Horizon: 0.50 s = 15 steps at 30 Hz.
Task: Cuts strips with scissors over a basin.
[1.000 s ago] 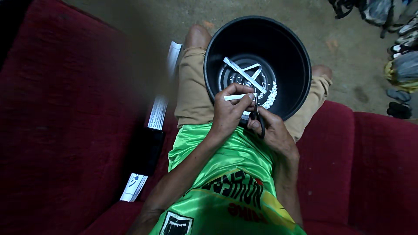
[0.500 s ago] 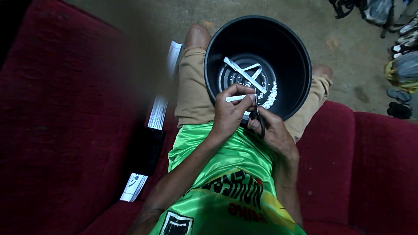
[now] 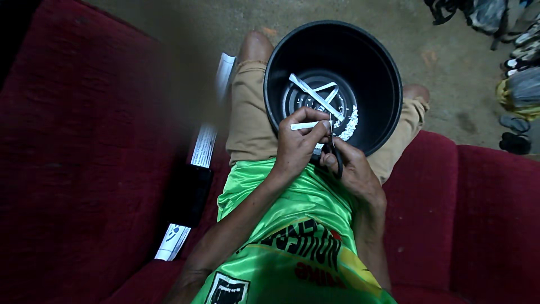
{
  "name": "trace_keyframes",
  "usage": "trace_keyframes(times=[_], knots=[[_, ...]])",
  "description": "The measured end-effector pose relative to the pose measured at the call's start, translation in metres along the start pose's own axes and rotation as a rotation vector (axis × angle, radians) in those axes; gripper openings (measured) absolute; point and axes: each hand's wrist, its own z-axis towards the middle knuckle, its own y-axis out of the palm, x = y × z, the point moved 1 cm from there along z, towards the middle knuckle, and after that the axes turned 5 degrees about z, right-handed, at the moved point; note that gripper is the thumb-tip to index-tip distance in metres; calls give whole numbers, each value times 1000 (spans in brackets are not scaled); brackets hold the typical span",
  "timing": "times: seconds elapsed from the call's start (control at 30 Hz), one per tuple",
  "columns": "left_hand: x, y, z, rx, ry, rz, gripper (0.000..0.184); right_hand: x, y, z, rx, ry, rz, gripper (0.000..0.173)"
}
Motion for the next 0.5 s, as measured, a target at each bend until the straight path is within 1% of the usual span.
trace_keyframes(times=[0.17,0.23,0.33,0.5], knots=[[2,1,0,7,-6,4,9,-2,1,0,28,-18,28,33],[-1,1,3,17,-7,-21,9,-1,1,-1,22,-20,38,36],[-9,0,10,44,20,-68,9,1,1,-2,-21,23,32,48],[-10,0,10,41,7,-65,11,1,2,0,-17,14,16,51]])
